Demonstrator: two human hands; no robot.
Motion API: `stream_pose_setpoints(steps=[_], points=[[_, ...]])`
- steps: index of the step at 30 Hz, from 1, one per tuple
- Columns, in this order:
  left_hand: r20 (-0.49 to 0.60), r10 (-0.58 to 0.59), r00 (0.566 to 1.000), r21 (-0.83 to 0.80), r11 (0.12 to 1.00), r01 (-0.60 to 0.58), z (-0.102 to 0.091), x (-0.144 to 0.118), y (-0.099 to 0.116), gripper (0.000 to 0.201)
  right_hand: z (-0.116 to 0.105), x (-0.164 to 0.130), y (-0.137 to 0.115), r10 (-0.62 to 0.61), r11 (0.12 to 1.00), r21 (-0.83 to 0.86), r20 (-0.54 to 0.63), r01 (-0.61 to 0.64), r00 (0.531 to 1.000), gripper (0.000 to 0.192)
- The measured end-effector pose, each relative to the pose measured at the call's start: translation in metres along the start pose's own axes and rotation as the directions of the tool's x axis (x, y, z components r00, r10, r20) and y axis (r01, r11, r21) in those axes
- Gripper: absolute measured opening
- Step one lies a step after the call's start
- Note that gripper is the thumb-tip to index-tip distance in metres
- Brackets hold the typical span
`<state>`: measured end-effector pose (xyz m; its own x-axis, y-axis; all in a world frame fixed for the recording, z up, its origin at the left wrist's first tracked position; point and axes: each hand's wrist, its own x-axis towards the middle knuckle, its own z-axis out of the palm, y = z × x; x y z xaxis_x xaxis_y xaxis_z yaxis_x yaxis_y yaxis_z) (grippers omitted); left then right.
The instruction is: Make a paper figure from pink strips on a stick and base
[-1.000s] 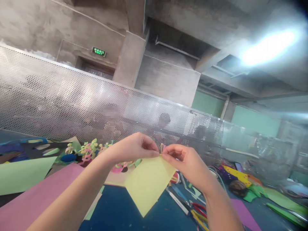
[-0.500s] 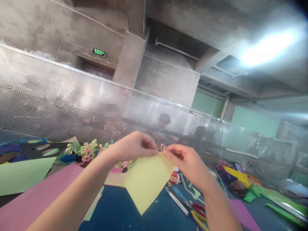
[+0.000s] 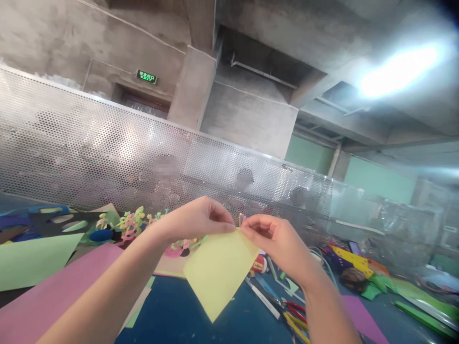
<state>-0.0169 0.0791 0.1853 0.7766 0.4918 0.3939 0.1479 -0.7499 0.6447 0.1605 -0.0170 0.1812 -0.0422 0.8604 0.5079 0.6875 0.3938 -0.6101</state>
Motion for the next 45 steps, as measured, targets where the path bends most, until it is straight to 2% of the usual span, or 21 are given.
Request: stream_pose_setpoints(steps=[6, 12, 23, 33, 45], points=[[-0.014, 0.024, 1.000, -0.013, 1.000, -0.024, 0.000, 0.000, -0.003, 0.023, -0.001, -0.001, -0.004, 0.031, 0.998, -0.047, 0.022, -0.030, 0.999, 0.021], [-0.020, 0.022, 1.000, -0.019, 1.000, -0.022, 0.000, 0.002, -0.003, 0.021, 0.000, 0.000, -0.007, 0.033, 0.998, -0.060, 0.019, -0.031, 0.999, 0.017], [-0.002, -0.017, 1.000, 0.013, 1.000, 0.017, -0.001, 0.001, -0.002, 0.027, -0.001, 0.001, 0.006, -0.002, 1.000, -0.014, 0.040, 0.002, 0.999, 0.017], [-0.031, -0.009, 0.999, -0.020, 1.000, 0.009, 0.001, 0.002, -0.008, 0.024, -0.001, 0.001, -0.007, 0.034, 0.999, 0.004, 0.044, -0.035, 0.998, 0.018], [-0.019, -0.009, 1.000, 0.038, 0.999, 0.010, -0.001, 0.001, -0.002, 0.024, 0.000, 0.004, 0.008, -0.019, 0.999, 0.041, 0.036, 0.018, 0.999, 0.016]])
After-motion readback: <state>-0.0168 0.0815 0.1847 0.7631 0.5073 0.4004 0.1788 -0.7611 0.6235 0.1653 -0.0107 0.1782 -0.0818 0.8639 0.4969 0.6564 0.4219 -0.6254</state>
